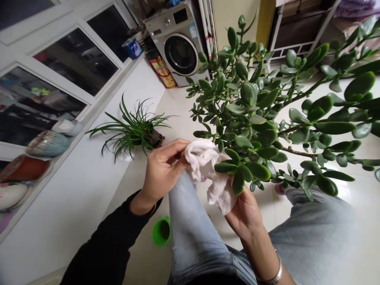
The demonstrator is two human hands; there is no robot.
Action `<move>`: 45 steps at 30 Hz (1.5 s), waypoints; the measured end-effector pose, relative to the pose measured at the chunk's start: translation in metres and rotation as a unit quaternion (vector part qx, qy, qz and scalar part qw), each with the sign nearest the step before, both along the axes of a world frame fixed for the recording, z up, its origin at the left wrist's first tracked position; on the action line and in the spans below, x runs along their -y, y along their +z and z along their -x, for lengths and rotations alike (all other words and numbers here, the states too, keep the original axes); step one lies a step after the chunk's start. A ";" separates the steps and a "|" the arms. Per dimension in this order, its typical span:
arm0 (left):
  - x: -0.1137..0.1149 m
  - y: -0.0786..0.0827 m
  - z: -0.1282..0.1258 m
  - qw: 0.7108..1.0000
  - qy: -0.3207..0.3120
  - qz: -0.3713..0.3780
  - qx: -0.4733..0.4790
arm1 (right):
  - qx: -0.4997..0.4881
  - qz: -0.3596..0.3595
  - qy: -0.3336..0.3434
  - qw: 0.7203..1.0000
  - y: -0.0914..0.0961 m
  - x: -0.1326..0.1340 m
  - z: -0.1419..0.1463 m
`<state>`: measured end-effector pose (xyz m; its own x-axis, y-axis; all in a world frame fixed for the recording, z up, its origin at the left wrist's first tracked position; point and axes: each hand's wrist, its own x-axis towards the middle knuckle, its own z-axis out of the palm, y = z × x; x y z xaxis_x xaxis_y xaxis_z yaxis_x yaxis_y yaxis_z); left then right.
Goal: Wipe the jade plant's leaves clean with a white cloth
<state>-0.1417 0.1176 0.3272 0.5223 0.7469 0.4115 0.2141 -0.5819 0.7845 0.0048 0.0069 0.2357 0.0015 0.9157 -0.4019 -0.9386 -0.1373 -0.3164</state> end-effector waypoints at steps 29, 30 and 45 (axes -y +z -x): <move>0.058 -0.116 -0.016 0.855 0.159 0.388 0.304 | 0.206 0.048 -0.099 0.972 -0.014 -0.002 -0.006; 0.059 -0.118 -0.018 0.853 0.149 0.394 0.307 | 0.220 0.049 -0.105 0.968 -0.015 -0.001 -0.006; 0.052 -0.103 -0.031 0.853 0.104 0.416 0.297 | 0.383 0.080 -0.155 0.907 -0.024 0.011 -0.003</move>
<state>-0.1106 0.0658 0.2244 0.2261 0.9609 -0.1599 -0.3333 0.2305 0.9142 0.0079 -0.0040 0.2118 0.5838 0.7539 -0.3013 -0.4526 -0.0059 -0.8917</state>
